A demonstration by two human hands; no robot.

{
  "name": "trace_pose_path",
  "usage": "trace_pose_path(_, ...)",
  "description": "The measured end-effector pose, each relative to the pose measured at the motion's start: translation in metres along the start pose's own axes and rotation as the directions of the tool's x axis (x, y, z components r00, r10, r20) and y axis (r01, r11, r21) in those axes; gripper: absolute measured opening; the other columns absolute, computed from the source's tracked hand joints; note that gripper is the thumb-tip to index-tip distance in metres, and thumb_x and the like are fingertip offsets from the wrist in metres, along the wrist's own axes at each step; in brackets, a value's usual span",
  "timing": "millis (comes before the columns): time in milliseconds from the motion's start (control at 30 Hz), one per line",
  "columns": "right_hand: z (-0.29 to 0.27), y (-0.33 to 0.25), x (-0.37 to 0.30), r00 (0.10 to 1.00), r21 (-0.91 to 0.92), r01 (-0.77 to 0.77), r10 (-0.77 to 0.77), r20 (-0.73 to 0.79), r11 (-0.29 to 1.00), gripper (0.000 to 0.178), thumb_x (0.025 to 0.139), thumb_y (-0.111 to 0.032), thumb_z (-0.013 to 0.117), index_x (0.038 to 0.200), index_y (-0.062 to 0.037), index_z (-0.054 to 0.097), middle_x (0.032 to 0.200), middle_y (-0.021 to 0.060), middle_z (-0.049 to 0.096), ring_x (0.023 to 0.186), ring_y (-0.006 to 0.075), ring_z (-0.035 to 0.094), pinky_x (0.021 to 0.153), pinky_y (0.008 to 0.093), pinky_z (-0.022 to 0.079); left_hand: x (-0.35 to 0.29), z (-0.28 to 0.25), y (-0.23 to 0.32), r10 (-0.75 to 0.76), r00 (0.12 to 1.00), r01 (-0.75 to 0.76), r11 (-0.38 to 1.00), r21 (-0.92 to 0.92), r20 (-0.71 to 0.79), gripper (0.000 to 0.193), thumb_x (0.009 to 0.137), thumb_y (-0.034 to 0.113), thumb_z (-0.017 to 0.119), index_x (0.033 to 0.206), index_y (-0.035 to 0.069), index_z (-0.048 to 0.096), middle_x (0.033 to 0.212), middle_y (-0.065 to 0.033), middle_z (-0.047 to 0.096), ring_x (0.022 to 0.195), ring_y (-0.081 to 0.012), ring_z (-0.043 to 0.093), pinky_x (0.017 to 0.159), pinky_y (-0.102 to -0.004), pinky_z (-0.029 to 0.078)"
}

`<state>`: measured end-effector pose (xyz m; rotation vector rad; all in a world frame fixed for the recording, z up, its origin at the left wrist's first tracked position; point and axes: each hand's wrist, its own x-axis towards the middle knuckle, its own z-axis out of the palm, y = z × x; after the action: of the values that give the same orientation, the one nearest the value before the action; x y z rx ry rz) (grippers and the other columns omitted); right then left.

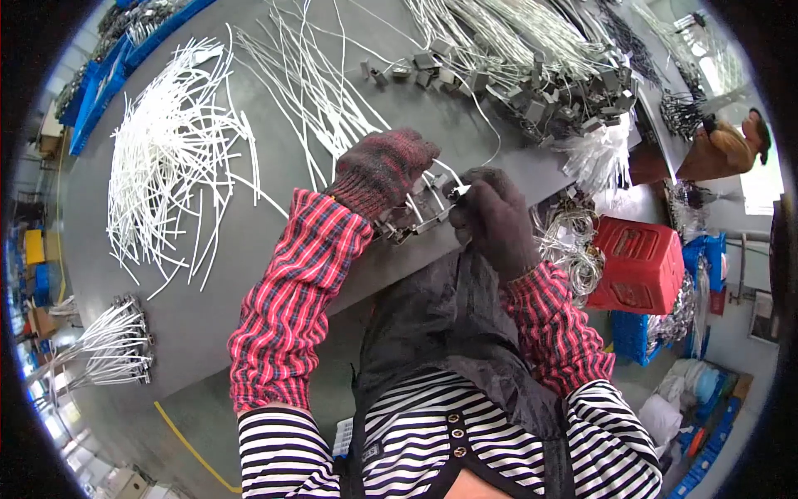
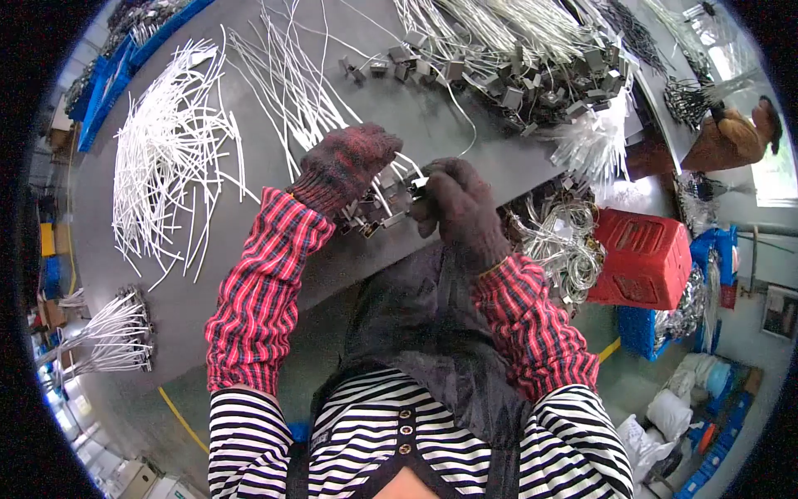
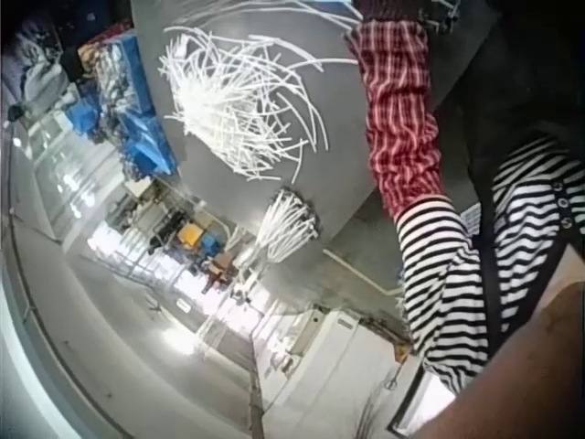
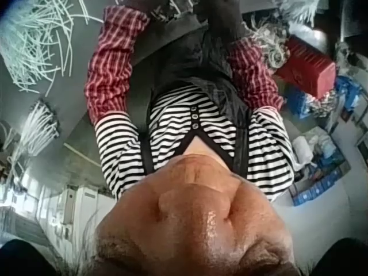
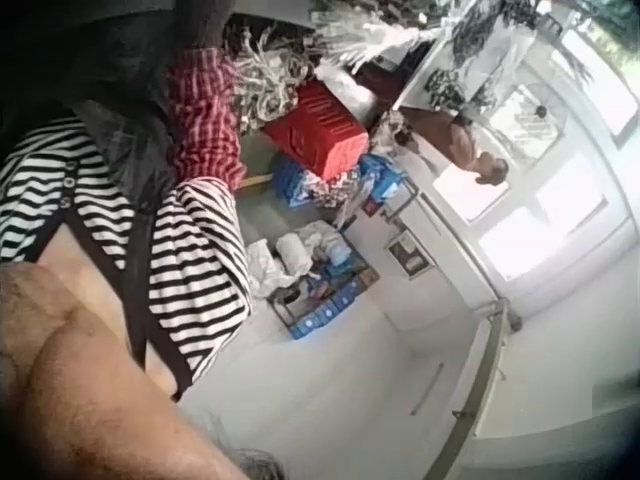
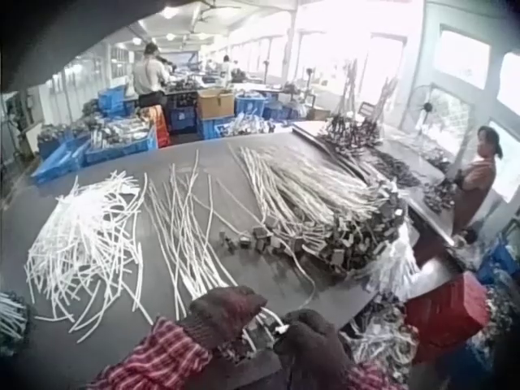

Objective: The person bundles wire assemblies with ties, gathers plastic strips from the table, and attaches the strips to individual wire components by hand.

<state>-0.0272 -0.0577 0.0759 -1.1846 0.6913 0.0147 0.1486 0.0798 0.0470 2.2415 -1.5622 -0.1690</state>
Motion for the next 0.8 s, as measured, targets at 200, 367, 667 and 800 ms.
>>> trace_pose_path(200, 0.012, 0.026, 0.011, 0.714, -0.617, 0.57, -0.699, 0.046, 0.542, 0.047, 0.084, -0.01, 0.074, 0.126, -0.0001, 0.058, 0.094, 0.0071, 0.064, 0.07, 0.0124, 0.058, 0.062, 0.0267, 0.05, 0.004, -0.007, 0.006, 0.022, 0.999, -0.023, 1.0, 0.017, 0.045, 0.022, 0.087, 0.017, 0.058, 0.107, 0.011, 0.065, 0.101, -0.0143, 0.063, 0.099, -0.0344, 0.066, 0.082, -0.0439, 0.055)
trace_pose_path(367, 0.005, 0.02, 0.008, 0.921, -0.388, 0.369, -0.389, 0.03, 0.844, 0.051, 0.08, -0.009, 0.075, 0.129, -0.0029, 0.06, 0.092, 0.0051, 0.066, 0.07, 0.0089, 0.057, 0.063, 0.0249, 0.048, -0.002, -0.006, 0.0, 0.006, 0.999, -0.004, 1.0, -0.026, 0.054, 0.023, 0.087, 0.018, 0.059, 0.107, 0.012, 0.068, 0.104, -0.0137, 0.065, 0.1, -0.0357, 0.066, 0.083, -0.0454, 0.056)
trace_pose_path(667, -0.018, -0.015, 0.032, 0.97, -0.337, 0.24, -0.233, 0.064, 0.91, 0.044, 0.082, -0.008, 0.069, 0.126, -0.001, 0.062, 0.093, 0.0041, 0.067, 0.07, 0.0089, 0.057, 0.06, 0.025, 0.047, -0.044, -0.04, -0.044, -0.535, 0.712, 0.04, 0.677, -0.735, -0.455, 0.026, 0.097, 0.011, 0.063, 0.122, 0.005, 0.067, 0.105, -0.0047, 0.071, 0.089, -0.0104, 0.065, 0.083, -0.0266, 0.053)
trace_pose_path(800, -0.023, -0.007, 0.05, 0.958, -0.446, 0.287, -0.261, 0.121, 0.848, 0.042, 0.084, -0.008, 0.069, 0.125, -0.0012, 0.062, 0.101, 0.0048, 0.066, 0.079, 0.0115, 0.058, 0.069, 0.027, 0.049, -0.099, -0.06, -0.082, -0.801, 0.519, 0.004, 0.352, -0.936, -0.299, 0.024, 0.098, 0.015, 0.059, 0.116, -0.001, 0.067, 0.103, -0.0111, 0.07, 0.088, -0.0211, 0.07, 0.08, -0.0319, 0.058)
